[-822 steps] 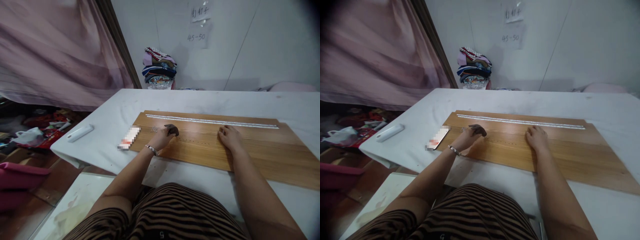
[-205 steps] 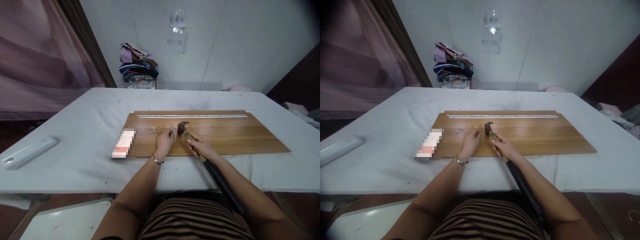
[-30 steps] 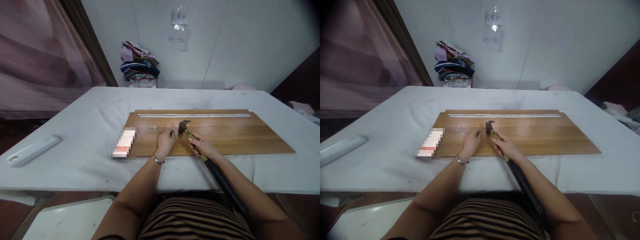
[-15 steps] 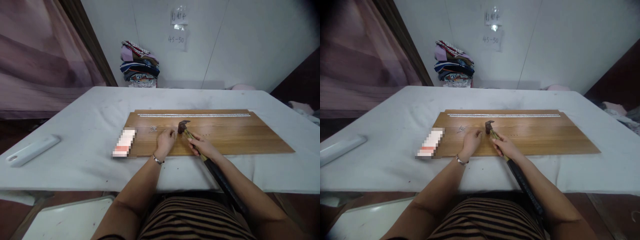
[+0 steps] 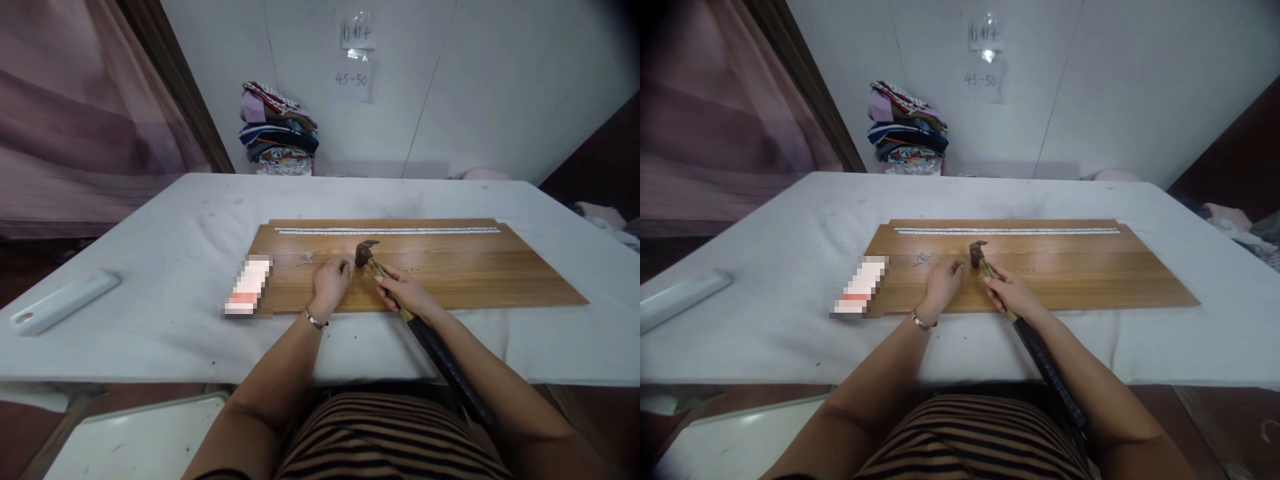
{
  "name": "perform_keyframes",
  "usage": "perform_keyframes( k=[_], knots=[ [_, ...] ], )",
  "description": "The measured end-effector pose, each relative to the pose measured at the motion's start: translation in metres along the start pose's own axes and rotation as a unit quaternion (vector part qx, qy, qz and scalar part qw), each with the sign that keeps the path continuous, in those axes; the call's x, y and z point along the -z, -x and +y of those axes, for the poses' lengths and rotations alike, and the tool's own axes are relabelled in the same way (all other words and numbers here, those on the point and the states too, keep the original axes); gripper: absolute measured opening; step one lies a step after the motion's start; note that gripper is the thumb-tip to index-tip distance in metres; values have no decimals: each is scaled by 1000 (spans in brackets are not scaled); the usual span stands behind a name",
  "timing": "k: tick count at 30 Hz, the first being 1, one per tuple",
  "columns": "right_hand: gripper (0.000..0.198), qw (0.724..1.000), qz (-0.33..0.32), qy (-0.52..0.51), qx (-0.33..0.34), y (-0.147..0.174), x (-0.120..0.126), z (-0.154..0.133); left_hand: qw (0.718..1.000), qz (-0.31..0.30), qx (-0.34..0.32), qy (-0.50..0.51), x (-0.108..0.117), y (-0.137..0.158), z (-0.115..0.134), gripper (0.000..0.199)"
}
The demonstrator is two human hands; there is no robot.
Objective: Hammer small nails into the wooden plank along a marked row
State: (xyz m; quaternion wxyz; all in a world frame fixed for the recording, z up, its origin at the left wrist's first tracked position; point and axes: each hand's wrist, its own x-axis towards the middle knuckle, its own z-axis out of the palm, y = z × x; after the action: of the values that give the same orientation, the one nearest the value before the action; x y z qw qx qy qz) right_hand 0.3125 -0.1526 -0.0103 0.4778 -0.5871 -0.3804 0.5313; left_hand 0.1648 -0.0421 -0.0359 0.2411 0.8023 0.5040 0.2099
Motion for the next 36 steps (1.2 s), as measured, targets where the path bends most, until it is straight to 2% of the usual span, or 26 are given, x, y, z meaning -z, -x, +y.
perform_keyframes(
  k=[6,19,36],
  knots=[
    [59,1000,5,0,1,0,1,1,1000,6,-10,5,-2,0,-2,19],
    [66,1000,0,1,3,0,0,2,1000,15,-17,7,-4,-1,-4,17],
    [62,1000,6,-5,-1,0,-1,1,1000,7,-7,7,-4,-1,-4,19]
  ],
)
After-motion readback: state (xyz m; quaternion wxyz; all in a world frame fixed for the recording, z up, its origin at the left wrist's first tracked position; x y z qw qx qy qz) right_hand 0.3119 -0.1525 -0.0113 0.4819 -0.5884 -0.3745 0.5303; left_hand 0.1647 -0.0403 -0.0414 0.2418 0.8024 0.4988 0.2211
